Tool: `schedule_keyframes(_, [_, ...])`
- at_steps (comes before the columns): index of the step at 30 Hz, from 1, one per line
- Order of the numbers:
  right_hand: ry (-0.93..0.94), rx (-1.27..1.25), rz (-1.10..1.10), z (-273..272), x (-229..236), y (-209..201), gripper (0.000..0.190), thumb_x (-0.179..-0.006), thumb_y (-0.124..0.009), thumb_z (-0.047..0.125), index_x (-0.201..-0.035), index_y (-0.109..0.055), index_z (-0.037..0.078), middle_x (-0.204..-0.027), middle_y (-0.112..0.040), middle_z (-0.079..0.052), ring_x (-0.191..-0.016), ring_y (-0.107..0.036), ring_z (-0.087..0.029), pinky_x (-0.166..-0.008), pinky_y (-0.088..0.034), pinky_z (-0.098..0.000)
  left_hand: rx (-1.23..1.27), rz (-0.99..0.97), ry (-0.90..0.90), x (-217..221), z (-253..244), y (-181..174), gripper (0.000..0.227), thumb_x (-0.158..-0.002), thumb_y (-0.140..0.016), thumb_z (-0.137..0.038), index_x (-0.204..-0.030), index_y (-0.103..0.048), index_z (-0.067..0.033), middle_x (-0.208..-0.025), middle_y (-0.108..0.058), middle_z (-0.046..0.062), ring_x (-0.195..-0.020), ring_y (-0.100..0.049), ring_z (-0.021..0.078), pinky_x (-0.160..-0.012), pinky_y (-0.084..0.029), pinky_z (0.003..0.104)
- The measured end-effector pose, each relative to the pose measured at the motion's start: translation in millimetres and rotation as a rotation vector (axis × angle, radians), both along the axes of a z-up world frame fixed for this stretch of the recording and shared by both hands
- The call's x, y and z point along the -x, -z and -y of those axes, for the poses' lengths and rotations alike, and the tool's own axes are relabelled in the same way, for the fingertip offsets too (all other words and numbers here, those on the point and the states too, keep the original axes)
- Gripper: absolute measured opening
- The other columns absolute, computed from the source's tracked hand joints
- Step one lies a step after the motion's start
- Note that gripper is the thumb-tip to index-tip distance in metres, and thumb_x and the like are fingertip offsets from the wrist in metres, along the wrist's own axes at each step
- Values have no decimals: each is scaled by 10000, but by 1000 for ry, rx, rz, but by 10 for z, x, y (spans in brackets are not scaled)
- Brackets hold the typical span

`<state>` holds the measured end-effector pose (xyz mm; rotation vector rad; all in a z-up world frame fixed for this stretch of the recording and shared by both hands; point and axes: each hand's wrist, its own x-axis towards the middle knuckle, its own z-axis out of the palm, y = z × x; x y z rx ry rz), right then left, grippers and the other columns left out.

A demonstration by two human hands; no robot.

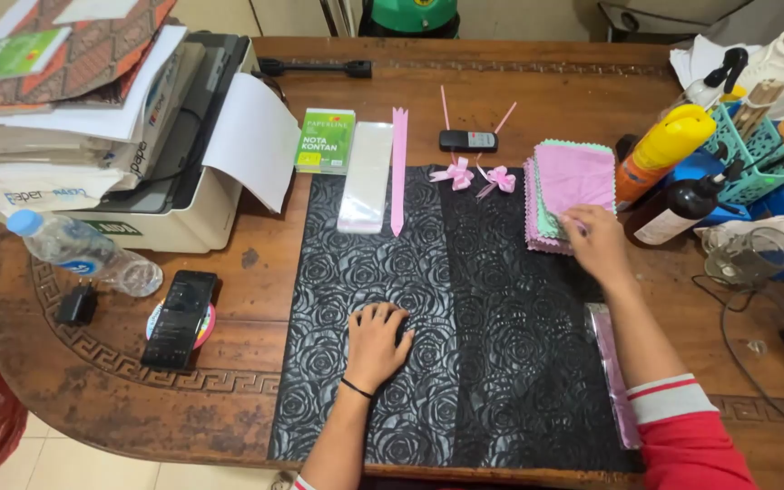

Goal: The person folds small pieces of light-colored fabric and places them into clear plastic sleeves on a table.

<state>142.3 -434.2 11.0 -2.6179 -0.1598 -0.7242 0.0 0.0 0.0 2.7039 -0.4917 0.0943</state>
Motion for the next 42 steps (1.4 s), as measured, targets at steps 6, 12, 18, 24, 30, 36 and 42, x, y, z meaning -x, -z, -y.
schedule_keyframes(6, [137,-362,110,200,-49,-280,188,-1154,-571,243,-1197,-681,96,-1069,-683,-208,-1066,-643,-423,-943,-476,-520,3,-11,-8,13,6,-32,292,-968,-622,-354,-1208,-664,-193,-1166,-636,45,-1195,-538,264,-1039,-345,513])
schedule_keyframes(12, [0,-218,393,186,131,-1066,132,-1178,-500,78,-1153,-589,-16,-1063,-615,-184,-957,-588,-343,-822,-439,-444,100,167,1,3,1,99,285,-944,-606,-381,-1119,-688,-172,-1110,-631,36,-1074,-561,280,-867,-397,466])
schedule_keyframes(18, [-77,-201,291,-261,837,-1357,135,-1176,-550,53,-1120,-660,-3,-1145,-710,-169,-1055,-661,-300,-954,-481,-407,436,288,-38,32,-29,-57,245,-925,-681,-314,-1088,-716,-135,-1111,-646,58,-1071,-598,274,-951,-432,469])
schedule_keyframes(24, [-329,-155,96,-638,1505,-1088,215,-1017,-593,243,-983,-750,101,-916,-763,-26,-773,-720,-150,-685,-580,-277,919,429,4,470,-109,-920,283,-847,-784,-158,-1079,-643,-79,-1180,-660,125,-1149,-638,286,-1059,-502,419])
schedule_keyframes(30, [-1136,-562,-112,-1380,2148,-1674,361,-1055,-444,293,-782,-530,73,-655,-578,-65,-512,-503,-243,-508,-416,-373,686,29,307,740,237,-789,1044,-708,-842,-551,-1500,-371,-59,-1592,-367,212,-1494,-353,398,-1222,-273,536])
schedule_keyframes(36, [-942,-986,100,-1201,2553,-819,138,-1078,-522,248,-1101,-605,141,-725,-631,-116,-620,-602,-237,-624,-520,-392,1090,-180,283,1010,149,-234,140,-861,-689,-35,-980,-719,-101,-1118,-743,119,-1107,-696,272,-1020,-517,388])
schedule_keyframes(42, [-48,-646,-112,-672,2483,219,117,-1089,-607,106,-1066,-672,11,-937,-686,-190,-912,-649,-312,-900,-489,-444,1061,-303,104,1059,-10,-435,116,-869,-790,-104,-983,-785,-86,-825,-757,112,-834,-711,236,-842,-534,387])
